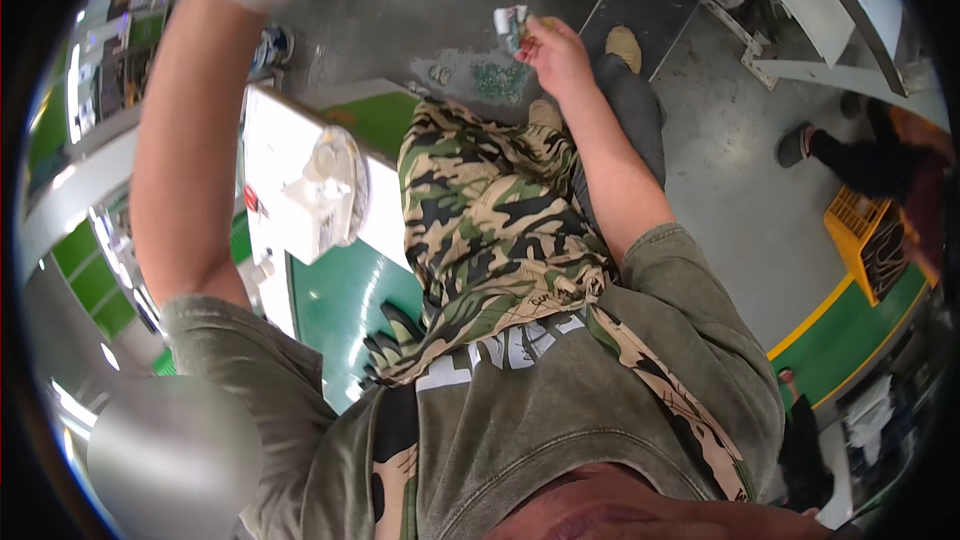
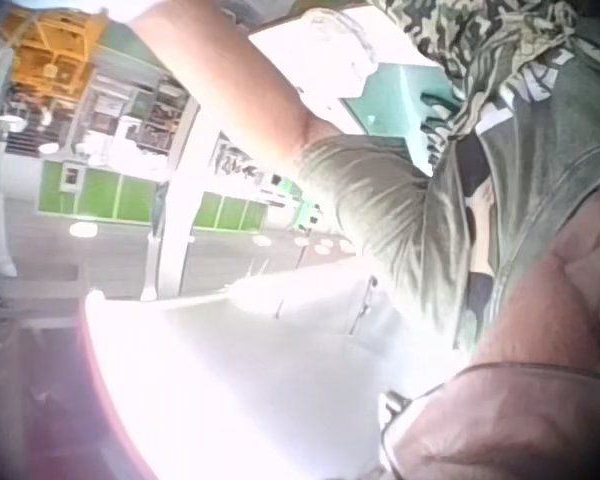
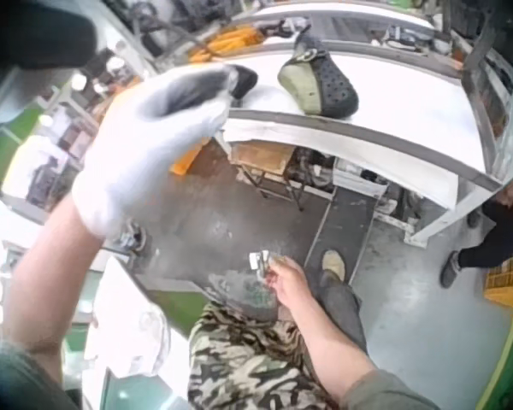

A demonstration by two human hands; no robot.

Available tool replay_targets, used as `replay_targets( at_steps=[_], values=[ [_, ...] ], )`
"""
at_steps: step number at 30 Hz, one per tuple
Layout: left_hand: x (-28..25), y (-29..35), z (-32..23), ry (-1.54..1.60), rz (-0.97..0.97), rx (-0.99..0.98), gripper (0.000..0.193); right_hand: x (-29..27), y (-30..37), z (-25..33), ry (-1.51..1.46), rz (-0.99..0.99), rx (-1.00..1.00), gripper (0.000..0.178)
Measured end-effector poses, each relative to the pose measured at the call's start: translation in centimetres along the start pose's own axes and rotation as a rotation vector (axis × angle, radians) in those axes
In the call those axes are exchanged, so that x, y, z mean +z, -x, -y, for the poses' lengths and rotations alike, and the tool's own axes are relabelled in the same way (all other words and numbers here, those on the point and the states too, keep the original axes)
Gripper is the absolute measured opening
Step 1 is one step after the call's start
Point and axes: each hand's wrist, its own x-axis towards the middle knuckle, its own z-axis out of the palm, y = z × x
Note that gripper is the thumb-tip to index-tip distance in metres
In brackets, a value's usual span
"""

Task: Applying glue/cement to the undersides of shoe soles using a small brush at an assembly line.

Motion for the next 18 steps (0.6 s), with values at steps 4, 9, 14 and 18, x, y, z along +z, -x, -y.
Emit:
replay_targets(
  at_steps=[4,9,14,18],
  values=[
    [-8.6,18.6,-0.1,-0.102,-0.151,-0.566,0.044,-3.5,-1.2,-0.4,0.166,-0.022,0.002,0.015],
    [-18.9,52.4,4.2,-0.607,-0.256,-1.146,0.045,-3.8,-0.8,0.7,0.345,-0.103,0.120,0.022],
    [-11.6,80.8,-0.8,-0.497,0.027,-1.862,0.056,-0.5,-0.2,-3.0,0.522,-0.049,0.198,0.018],
    [0.3,92.8,-2.1,-0.273,-0.416,-1.791,0.083,6.9,1.9,-8.2,0.569,0.125,0.230,0.009]
  ],
)
